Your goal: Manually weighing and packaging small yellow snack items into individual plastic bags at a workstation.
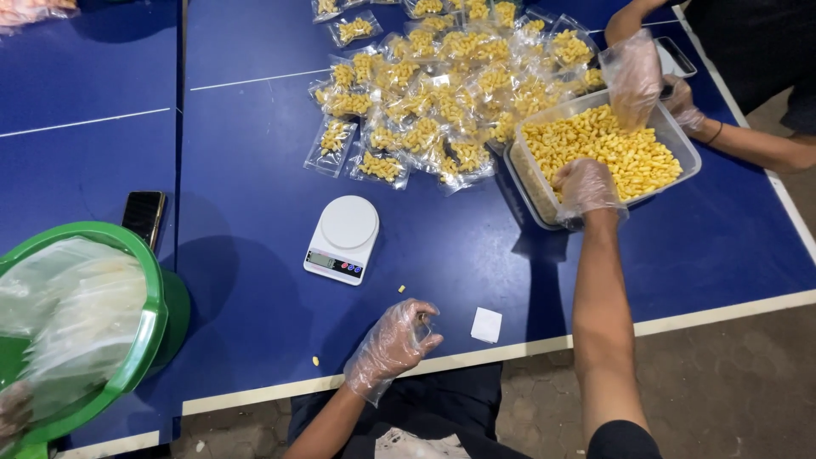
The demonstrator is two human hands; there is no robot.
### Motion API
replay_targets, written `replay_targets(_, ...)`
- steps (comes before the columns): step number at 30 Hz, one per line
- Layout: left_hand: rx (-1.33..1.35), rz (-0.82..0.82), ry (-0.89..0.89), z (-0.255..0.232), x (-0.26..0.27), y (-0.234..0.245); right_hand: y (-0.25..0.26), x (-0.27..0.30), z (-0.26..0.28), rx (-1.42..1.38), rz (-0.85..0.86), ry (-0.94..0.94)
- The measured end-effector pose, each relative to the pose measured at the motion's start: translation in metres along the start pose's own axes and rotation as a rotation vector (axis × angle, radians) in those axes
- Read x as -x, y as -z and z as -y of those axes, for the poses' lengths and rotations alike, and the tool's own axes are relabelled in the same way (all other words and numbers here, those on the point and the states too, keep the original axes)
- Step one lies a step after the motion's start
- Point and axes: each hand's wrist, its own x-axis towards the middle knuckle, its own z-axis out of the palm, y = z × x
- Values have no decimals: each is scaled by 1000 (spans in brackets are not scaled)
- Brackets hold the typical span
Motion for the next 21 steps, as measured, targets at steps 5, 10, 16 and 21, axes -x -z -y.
replay_targets(5, -3, 2, 13, 1, 0, 1, 7, 7, 7, -504, -401, -45)
replay_targets(10, 24, -48, -46, 2, 2, -1, 7, -13, -34, -1661, -229, 3)
replay_targets(16, 56, -55, -84, 4, 2, -5, 2, 3, -24, -2274, -116, -134)
replay_targets(21, 84, -66, -47, 5, 5, -5, -24, 74, 17, -2275, 18, 19)
